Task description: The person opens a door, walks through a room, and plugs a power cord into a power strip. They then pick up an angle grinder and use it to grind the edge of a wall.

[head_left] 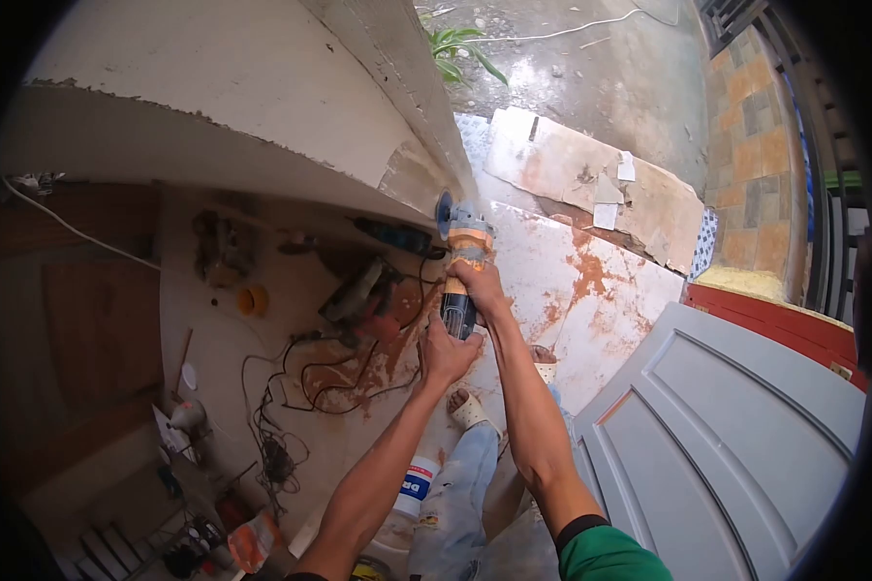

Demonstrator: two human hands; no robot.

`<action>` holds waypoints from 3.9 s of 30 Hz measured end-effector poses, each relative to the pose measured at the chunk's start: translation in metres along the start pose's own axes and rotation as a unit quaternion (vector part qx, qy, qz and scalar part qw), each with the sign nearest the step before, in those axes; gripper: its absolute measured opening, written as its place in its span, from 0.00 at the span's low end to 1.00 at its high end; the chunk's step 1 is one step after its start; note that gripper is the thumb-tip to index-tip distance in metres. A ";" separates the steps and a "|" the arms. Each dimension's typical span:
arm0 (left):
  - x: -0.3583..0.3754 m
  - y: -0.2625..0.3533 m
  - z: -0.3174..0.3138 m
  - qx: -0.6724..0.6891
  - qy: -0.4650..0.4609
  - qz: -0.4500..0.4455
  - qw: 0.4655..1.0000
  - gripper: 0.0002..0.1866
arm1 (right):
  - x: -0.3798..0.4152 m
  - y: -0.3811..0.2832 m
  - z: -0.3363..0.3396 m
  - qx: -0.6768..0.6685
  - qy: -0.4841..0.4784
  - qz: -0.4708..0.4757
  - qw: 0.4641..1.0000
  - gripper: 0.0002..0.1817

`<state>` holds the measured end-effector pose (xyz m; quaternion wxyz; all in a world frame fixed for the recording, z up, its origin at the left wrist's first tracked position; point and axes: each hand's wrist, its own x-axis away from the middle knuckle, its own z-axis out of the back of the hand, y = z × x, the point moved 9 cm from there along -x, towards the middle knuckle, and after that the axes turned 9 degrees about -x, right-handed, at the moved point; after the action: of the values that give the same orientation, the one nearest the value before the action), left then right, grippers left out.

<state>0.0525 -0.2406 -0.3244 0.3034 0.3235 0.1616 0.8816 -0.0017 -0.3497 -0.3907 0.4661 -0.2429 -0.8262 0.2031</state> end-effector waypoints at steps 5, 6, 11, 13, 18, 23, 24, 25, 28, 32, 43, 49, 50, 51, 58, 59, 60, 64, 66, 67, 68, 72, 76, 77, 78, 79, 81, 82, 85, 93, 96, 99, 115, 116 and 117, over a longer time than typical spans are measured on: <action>0.012 -0.004 -0.002 0.007 -0.034 0.037 0.999 0.25 | 0.008 0.006 0.012 0.044 0.030 0.008 0.999 0.10; 0.021 0.001 0.008 -0.008 -0.010 0.018 1.000 0.26 | 0.024 -0.006 0.004 0.033 0.027 0.023 0.999 0.11; 0.045 0.019 0.044 -0.004 0.075 -0.052 0.996 0.26 | 0.054 -0.031 -0.032 -0.050 -0.033 0.041 0.997 0.11; 0.052 0.023 0.053 0.040 0.077 -0.028 0.996 0.26 | 0.063 -0.043 -0.045 -0.029 -0.065 0.047 0.996 0.12; 0.054 0.039 0.063 0.040 0.086 -0.048 0.994 0.24 | 0.061 -0.054 -0.047 0.022 -0.069 0.074 0.995 0.12; 0.045 0.042 0.056 -0.012 0.092 -0.050 0.994 0.23 | 0.044 -0.044 -0.035 0.016 -0.057 0.070 0.996 0.12; 0.042 0.036 0.050 0.008 0.085 -0.038 0.996 0.23 | 0.043 -0.040 -0.034 0.001 -0.058 0.060 0.997 0.12; 0.040 0.031 0.046 0.028 0.079 -0.025 0.996 0.23 | 0.040 -0.037 -0.032 -0.014 -0.059 0.050 0.997 0.12; 0.035 0.033 0.043 0.009 0.098 -0.046 0.994 0.24 | 0.025 -0.024 -0.021 0.001 -0.047 0.044 0.998 0.11; 0.027 0.033 0.036 0.018 0.085 -0.040 0.995 0.23 | 0.017 -0.018 -0.014 -0.002 -0.039 0.024 0.999 0.11; 0.007 0.016 0.010 -0.014 0.045 0.003 0.999 0.23 | -0.003 0.001 0.001 -0.009 -0.024 -0.012 1.000 0.12; -0.003 -0.001 -0.008 -0.015 0.000 0.010 1.000 0.25 | -0.010 0.014 0.017 0.039 0.018 -0.030 0.999 0.12; 0.000 -0.001 -0.006 -0.016 0.001 0.008 1.000 0.25 | -0.004 0.012 0.014 0.037 0.018 -0.029 0.999 0.12; 0.008 0.001 0.000 -0.020 0.012 -0.009 1.000 0.24 | 0.004 0.009 0.010 0.007 0.008 -0.014 1.000 0.11; 0.065 0.044 0.064 0.022 0.106 -0.094 0.990 0.24 | 0.075 -0.048 -0.043 -0.022 -0.071 0.057 0.996 0.13; 0.067 0.051 0.071 0.023 0.108 -0.097 0.989 0.24 | 0.078 -0.056 -0.049 0.009 -0.080 0.075 0.994 0.14; 0.068 0.054 0.075 0.033 0.094 -0.074 0.992 0.24 | 0.080 -0.060 -0.051 0.002 -0.078 0.077 0.994 0.14; 0.069 0.052 0.079 0.028 0.091 -0.061 0.994 0.25 | 0.086 -0.070 -0.062 0.011 -0.094 0.072 0.993 0.15; 0.072 0.055 0.081 0.030 0.089 -0.048 0.994 0.25 | 0.090 -0.077 -0.066 0.015 -0.093 0.078 0.993 0.15; 0.072 0.056 0.083 0.031 0.086 -0.035 0.995 0.25 | 0.090 -0.077 -0.067 0.015 -0.094 0.077 0.992 0.15; 0.072 0.054 0.083 0.031 0.086 -0.035 0.995 0.25 | 0.089 -0.078 -0.067 0.017 -0.095 0.082 0.992 0.14; 0.070 0.055 0.081 0.028 0.098 -0.046 0.994 0.25 | 0.084 -0.074 -0.065 0.002 -0.090 0.083 0.992 0.14; 0.067 0.059 0.081 0.046 0.078 -0.038 0.995 0.25 | 0.076 -0.069 -0.060 -0.003 -0.091 0.072 0.993 0.13; 0.065 0.056 0.079 0.046 0.078 -0.036 0.995 0.25 | 0.073 -0.068 -0.058 0.002 -0.088 0.075 0.993 0.12; 0.062 0.055 0.078 0.038 0.087 -0.047 0.994 0.25 | 0.070 -0.066 -0.057 0.008 -0.086 0.078 0.993 0.12; 0.060 0.055 0.077 0.029 0.095 -0.057 0.993 0.25 | 0.067 -0.063 -0.056 0.007 -0.085 0.076 0.993 0.12; 0.058 0.050 0.072 0.026 0.090 -0.050 0.994 0.25 | 0.062 -0.058 -0.051 0.000 -0.080 0.080 0.994 0.11; 0.057 0.049 0.070 0.024 0.087 -0.045 0.995 0.24 | 0.062 -0.058 -0.050 -0.001 -0.079 0.079 0.994 0.11; 0.055 0.050 0.067 0.034 0.073 -0.038 0.996 0.26 | 0.060 -0.055 -0.048 0.000 -0.075 0.052 0.996 0.13; 0.040 0.039 0.051 0.010 0.076 -0.033 0.997 0.21 | 0.039 -0.039 -0.033 -0.002 -0.059 0.040 0.997 0.11; 0.034 0.038 0.047 0.002 0.068 -0.028 0.997 0.21 | 0.032 -0.033 -0.028 -0.006 -0.050 0.041 0.998 0.11; 0.029 0.035 0.039 0.001 0.069 -0.037 0.997 0.21 | 0.026 -0.028 -0.023 -0.023 -0.051 0.029 0.998 0.11; 0.035 0.005 0.027 -0.029 0.045 -0.091 0.994 0.24 | 0.040 0.009 0.003 -0.075 0.038 0.036 0.996 0.10; 0.043 0.010 0.033 -0.029 0.044 -0.093 0.994 0.24 | 0.048 0.003 -0.007 -0.064 0.016 0.031 0.997 0.11; 0.049 0.009 0.038 -0.004 0.041 -0.068 0.997 0.25 | 0.056 -0.004 -0.016 -0.052 -0.007 0.027 0.998 0.12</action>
<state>0.0438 -0.2127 -0.2688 0.3570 0.2739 0.1917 0.8722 -0.0132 -0.3181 -0.3433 0.4416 -0.2872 -0.8320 0.1741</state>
